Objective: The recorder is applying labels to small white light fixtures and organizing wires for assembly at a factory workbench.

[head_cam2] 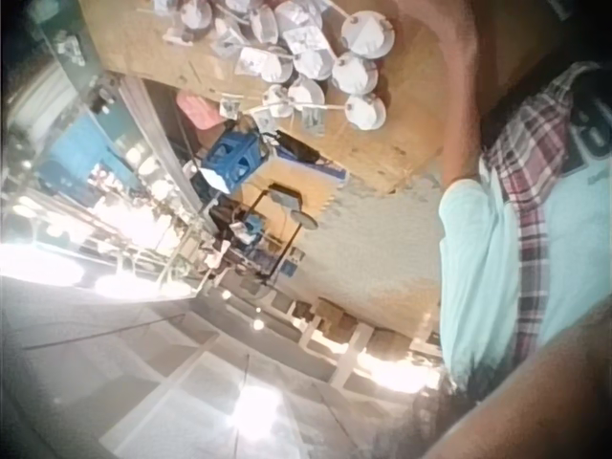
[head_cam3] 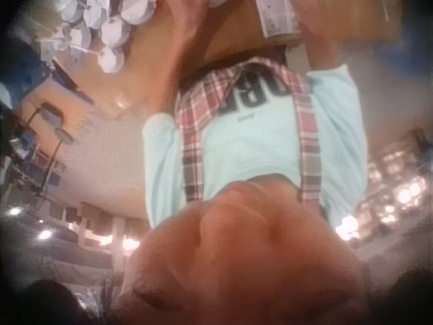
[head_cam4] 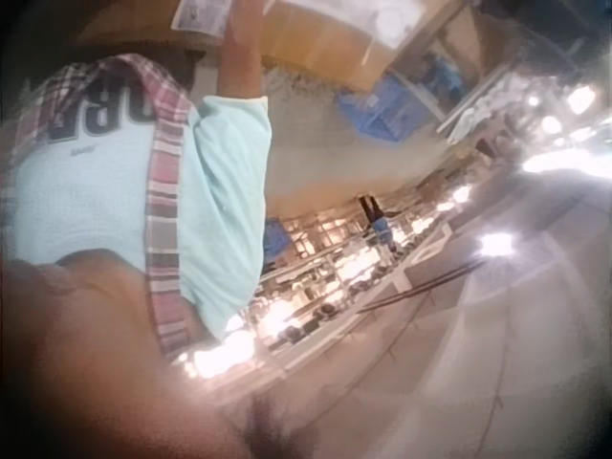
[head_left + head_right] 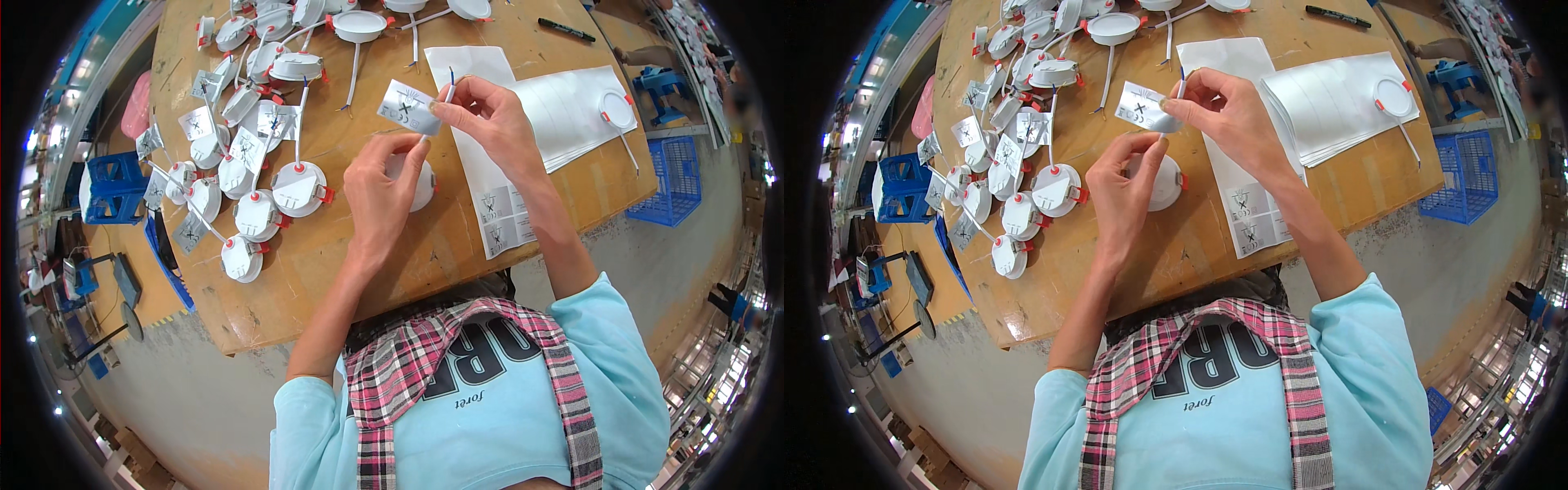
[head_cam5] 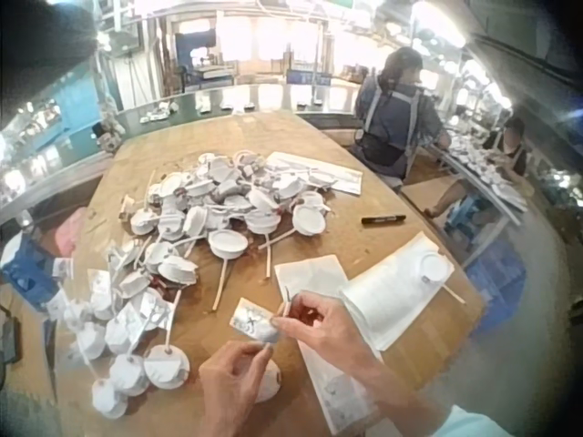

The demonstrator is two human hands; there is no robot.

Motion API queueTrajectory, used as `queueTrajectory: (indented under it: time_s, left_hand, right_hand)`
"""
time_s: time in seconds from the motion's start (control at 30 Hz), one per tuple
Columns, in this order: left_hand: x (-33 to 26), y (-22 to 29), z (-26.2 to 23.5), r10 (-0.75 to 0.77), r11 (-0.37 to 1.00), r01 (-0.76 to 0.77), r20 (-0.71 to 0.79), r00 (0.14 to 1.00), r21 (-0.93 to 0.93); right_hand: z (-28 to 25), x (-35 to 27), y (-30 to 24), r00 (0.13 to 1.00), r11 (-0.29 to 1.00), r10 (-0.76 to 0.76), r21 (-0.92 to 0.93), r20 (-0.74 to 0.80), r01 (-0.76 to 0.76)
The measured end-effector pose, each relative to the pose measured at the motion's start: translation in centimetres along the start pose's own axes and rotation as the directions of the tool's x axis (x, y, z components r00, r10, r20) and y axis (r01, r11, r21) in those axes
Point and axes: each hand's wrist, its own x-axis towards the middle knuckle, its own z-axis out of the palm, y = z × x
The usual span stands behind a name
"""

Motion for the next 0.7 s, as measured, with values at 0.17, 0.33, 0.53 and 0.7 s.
queueTrajectory:
  time_s: [0.17, 0.33, 0.53, 0.7]
  left_hand:
    - [1.2, -1.8, -1.6, -0.402, 0.689, 0.525, 0.339, 0.851, -0.499]
    - [3.4, -3.5, -1.3, -0.317, 0.711, 0.501, 0.411, 0.855, -0.494]
    - [5.8, -4.0, -0.5, -0.169, 0.487, 0.553, 0.548, 0.819, -0.676]
    - [6.1, -4.8, 0.6, -0.096, 0.479, 0.539, 0.569, 0.817, -0.693]
  right_hand:
    - [-0.2, 0.2, 0.8, 0.988, 0.989, -0.146, 0.041, 0.055, 0.143]
    - [-0.3, 0.6, 0.7, 0.973, 0.977, -0.209, 0.068, 0.095, 0.203]
    - [-0.2, 0.5, 0.4, 0.97, 0.975, -0.213, 0.092, 0.118, 0.203]
    - [-0.1, 0.6, 0.7, 0.972, 0.973, -0.207, 0.126, 0.108, 0.194]
